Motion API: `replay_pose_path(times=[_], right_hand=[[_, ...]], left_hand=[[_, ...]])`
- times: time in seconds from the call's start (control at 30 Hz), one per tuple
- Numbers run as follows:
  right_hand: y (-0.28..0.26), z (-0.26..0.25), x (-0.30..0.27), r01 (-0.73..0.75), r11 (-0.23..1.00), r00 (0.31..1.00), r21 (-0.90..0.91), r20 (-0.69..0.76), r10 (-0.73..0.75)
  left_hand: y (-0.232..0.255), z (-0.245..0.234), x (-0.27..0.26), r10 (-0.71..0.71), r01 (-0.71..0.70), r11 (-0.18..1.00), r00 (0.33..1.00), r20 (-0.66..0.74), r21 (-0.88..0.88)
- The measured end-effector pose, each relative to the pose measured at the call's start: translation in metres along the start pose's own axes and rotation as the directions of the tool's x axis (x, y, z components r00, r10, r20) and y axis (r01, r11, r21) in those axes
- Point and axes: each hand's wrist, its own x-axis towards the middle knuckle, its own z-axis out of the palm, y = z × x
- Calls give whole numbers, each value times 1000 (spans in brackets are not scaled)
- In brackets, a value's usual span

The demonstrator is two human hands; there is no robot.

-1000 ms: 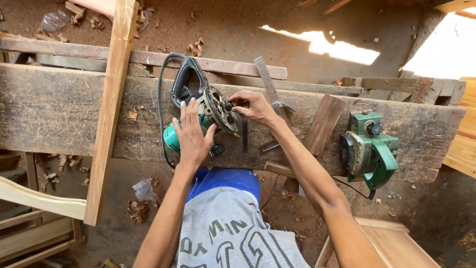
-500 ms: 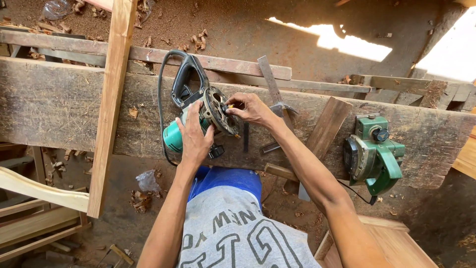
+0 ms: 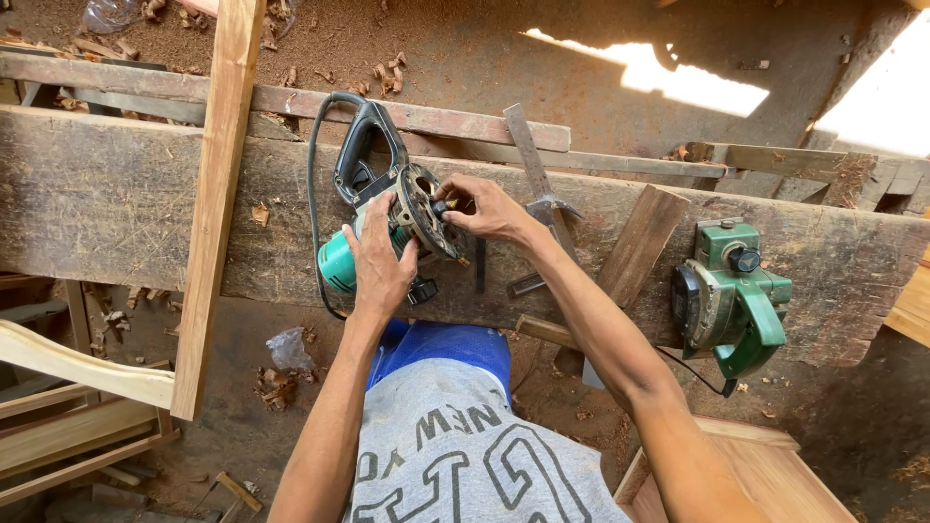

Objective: Adjusting and reassembling a woodworking router on a workbench.

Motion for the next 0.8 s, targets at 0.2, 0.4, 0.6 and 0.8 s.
replay_pose_path(times=[0.2, 0.4, 0.6, 0.8], right_hand=[[7, 4, 1, -21, 993, 1000, 117, 23, 18], [-20, -3, 9, -265, 955, 957, -134, 81, 277], [-2, 1, 8, 173, 983, 984, 57, -60, -170], [-14, 5, 0, -288, 958, 957, 7, -21, 288]], left_hand=[[1, 0, -1, 3, -3, 1000, 1000, 5, 15], [-2, 0, -1, 24, -24, 999, 1000, -1, 29], [0, -1, -1, 19, -19, 1000, 1000, -6, 9], [4, -17, 11, -12, 13, 999, 999, 41, -34]])
